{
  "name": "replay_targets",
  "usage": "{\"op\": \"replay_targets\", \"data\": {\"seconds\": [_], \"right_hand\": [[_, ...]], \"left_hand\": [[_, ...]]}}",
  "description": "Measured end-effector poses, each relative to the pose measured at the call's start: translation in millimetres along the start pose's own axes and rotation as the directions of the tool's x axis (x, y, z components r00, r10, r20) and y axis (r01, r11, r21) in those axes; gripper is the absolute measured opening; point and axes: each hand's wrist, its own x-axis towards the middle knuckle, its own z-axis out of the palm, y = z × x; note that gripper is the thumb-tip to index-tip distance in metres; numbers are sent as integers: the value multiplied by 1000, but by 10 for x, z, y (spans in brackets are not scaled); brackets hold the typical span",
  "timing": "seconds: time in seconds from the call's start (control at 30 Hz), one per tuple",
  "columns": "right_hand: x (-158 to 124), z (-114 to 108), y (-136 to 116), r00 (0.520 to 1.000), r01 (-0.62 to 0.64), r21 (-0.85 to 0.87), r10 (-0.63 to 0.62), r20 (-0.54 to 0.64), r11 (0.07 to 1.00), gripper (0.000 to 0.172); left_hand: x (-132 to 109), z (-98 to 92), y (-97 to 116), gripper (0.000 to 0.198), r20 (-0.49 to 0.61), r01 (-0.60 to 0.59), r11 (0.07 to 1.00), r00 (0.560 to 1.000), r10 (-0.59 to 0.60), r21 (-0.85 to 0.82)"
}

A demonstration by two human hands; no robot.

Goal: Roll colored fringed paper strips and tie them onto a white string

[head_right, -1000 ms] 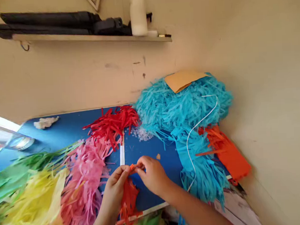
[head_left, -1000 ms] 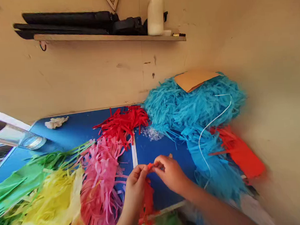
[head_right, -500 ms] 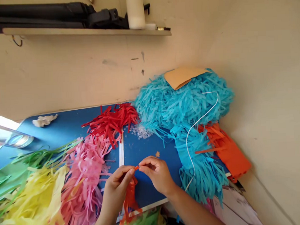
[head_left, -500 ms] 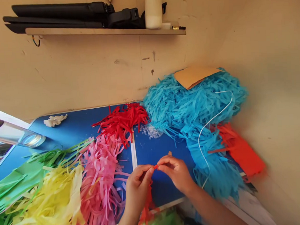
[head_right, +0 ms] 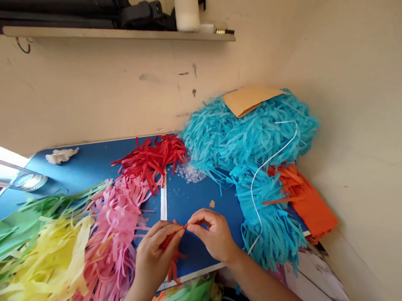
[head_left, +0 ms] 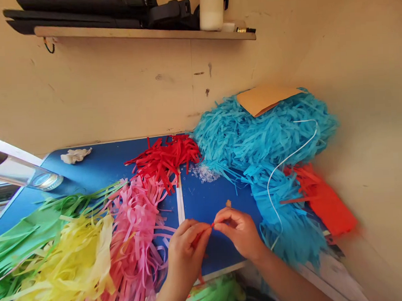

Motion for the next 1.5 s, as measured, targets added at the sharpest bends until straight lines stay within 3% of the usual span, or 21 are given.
{"op": "replay_targets", "data": {"seconds": [0.27,0.5,0.6,0.87,1.0,1.1,1.23,1.4,1.5], "right_hand": [[-4,-62,-19,997,67,4,-67,32,998,5],[-20,-105,-78,994,79,-54,-75,79,995,2],[-4,-120,-133,992,33,-57,-26,124,998,7],[-21,-89,-154,993,-8,-65,15,114,998,9],[-67,-80,-118,997,-6,-116,15,73,993,3],[-77,-98,-126,996,24,-157,-11,88,987,3],[-42,-125,-165,989,86,-219,-56,139,972,4],[2,-167,-188,981,19,-175,15,194,984,3],[3,-198,-202,976,19,-185,22,218,983,5]], "left_hand": [[-1,0,43,13,58,-10,999,998,12,-35],[6,21,95,14,33,-26,1000,999,26,-12],[-1,34,92,14,42,11,1000,999,-10,-15],[-69,130,126,17,79,177,983,982,-173,-56],[-71,130,126,14,9,80,997,997,-81,18],[-32,69,103,11,56,-7,998,998,4,56],[8,22,78,13,104,-33,998,994,27,62],[14,45,77,12,95,-147,977,986,133,153],[16,26,90,11,154,-133,984,981,114,120]]}}
